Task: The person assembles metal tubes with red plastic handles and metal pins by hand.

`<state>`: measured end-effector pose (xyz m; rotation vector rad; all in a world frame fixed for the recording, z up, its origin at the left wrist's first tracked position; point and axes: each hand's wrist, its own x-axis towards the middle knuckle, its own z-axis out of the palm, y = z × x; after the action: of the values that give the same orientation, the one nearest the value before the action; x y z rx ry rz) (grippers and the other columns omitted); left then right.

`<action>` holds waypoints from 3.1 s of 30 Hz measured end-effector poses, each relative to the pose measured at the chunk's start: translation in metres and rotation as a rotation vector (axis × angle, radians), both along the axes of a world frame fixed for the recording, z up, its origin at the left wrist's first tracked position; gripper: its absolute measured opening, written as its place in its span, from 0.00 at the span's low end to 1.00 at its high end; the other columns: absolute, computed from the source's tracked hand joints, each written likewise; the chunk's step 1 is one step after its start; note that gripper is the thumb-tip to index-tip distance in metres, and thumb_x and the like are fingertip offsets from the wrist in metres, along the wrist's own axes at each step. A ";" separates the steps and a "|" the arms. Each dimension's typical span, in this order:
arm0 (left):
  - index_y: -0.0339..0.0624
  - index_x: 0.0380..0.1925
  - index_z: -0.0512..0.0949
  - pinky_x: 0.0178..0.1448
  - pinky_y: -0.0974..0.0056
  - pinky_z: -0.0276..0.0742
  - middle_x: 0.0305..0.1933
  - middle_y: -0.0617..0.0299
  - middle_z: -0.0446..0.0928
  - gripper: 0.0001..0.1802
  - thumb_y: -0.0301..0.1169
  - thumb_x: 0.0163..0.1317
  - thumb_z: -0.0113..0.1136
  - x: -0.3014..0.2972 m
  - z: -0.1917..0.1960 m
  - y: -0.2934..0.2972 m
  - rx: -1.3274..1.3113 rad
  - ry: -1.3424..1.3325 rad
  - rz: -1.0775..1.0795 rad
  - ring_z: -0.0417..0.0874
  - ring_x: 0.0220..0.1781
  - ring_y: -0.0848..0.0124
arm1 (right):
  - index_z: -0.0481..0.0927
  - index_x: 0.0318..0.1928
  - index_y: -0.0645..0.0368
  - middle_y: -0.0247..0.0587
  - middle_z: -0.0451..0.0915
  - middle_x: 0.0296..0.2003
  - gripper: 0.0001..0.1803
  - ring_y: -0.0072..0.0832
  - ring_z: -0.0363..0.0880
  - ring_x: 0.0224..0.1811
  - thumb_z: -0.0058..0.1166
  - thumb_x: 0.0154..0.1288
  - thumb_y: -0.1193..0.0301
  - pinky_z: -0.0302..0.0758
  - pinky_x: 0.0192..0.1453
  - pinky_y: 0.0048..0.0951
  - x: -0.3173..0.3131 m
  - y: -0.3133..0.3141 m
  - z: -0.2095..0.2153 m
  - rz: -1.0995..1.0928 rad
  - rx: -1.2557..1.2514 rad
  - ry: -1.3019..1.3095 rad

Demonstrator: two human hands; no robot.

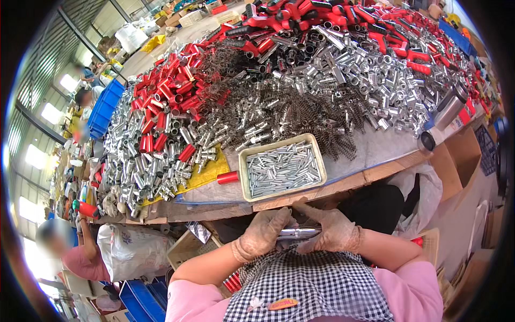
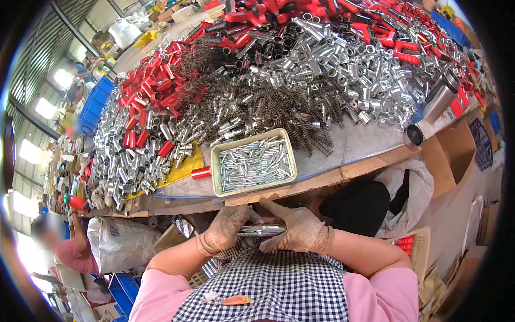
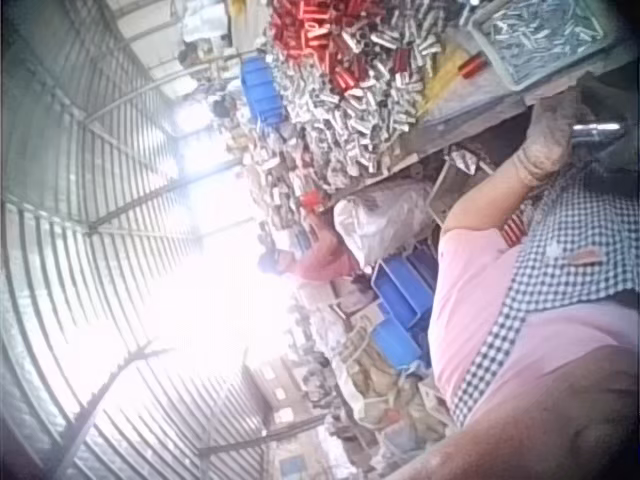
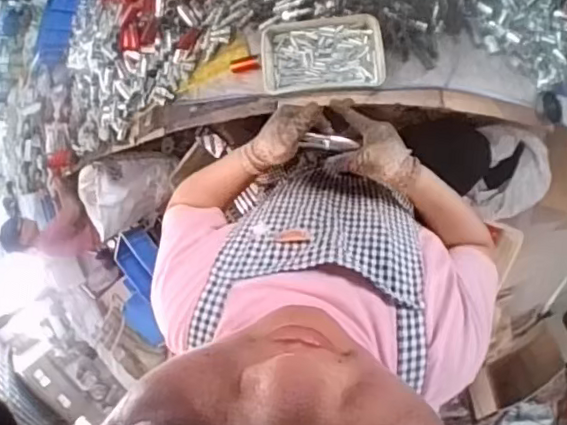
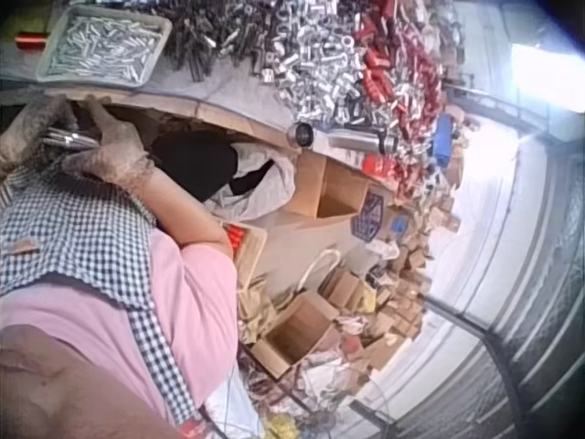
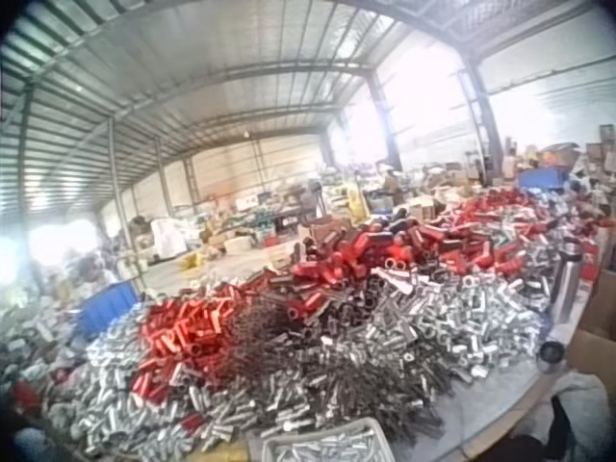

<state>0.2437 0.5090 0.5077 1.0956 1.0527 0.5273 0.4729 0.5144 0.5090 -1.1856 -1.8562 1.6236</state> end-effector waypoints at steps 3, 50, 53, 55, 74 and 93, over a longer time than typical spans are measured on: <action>0.34 0.37 0.78 0.30 0.66 0.76 0.29 0.55 0.81 0.23 0.47 0.67 0.55 0.000 -0.012 0.002 0.486 0.173 -0.102 0.82 0.29 0.66 | 0.78 0.57 0.58 0.44 0.84 0.45 0.31 0.28 0.82 0.48 0.70 0.54 0.59 0.75 0.57 0.28 -0.002 0.007 -0.009 0.163 -0.093 -0.050; 0.40 0.32 0.79 0.42 0.64 0.84 0.44 0.57 0.81 0.10 0.34 0.54 0.58 0.036 0.005 0.009 1.069 0.876 -0.648 0.84 0.41 0.63 | 0.84 0.43 0.54 0.49 0.83 0.33 0.20 0.44 0.83 0.35 0.63 0.55 0.55 0.80 0.39 0.41 0.016 -0.005 -0.015 0.014 0.470 -0.295; 0.38 0.32 0.79 0.42 0.62 0.84 0.47 0.55 0.82 0.12 0.36 0.55 0.59 0.030 -0.002 0.007 1.426 0.799 -0.598 0.86 0.43 0.62 | 0.84 0.43 0.52 0.47 0.84 0.32 0.19 0.44 0.83 0.35 0.63 0.55 0.55 0.79 0.39 0.41 0.013 -0.002 -0.002 0.028 0.399 -0.272; 0.38 0.32 0.79 0.40 0.60 0.84 0.41 0.53 0.81 0.11 0.34 0.57 0.57 0.030 -0.005 0.008 1.324 0.779 -0.567 0.86 0.41 0.62 | 0.84 0.41 0.50 0.45 0.83 0.31 0.18 0.45 0.83 0.33 0.63 0.56 0.53 0.79 0.37 0.40 0.011 0.000 0.000 0.018 0.362 -0.248; 0.37 0.29 0.71 0.37 0.55 0.71 0.28 0.50 0.73 0.15 0.36 0.53 0.65 0.013 0.012 0.002 0.616 0.300 -0.350 0.76 0.32 0.53 | 0.85 0.45 0.51 0.45 0.82 0.25 0.23 0.41 0.82 0.28 0.67 0.50 0.54 0.78 0.32 0.37 -0.001 0.004 0.011 0.184 0.458 -0.142; 0.38 0.60 0.66 0.63 0.59 0.67 0.53 0.52 0.74 0.39 0.45 0.53 0.70 -0.103 -0.001 0.082 1.091 1.101 0.013 0.73 0.56 0.56 | 0.67 0.65 0.60 0.39 0.79 0.35 0.28 0.23 0.76 0.35 0.49 0.63 0.74 0.75 0.43 0.25 0.014 -0.003 0.011 0.063 -0.152 0.010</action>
<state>0.1405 0.5914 0.5069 2.5057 1.7649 0.4998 0.4871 0.5119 0.5201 -1.1885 -1.8084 1.8300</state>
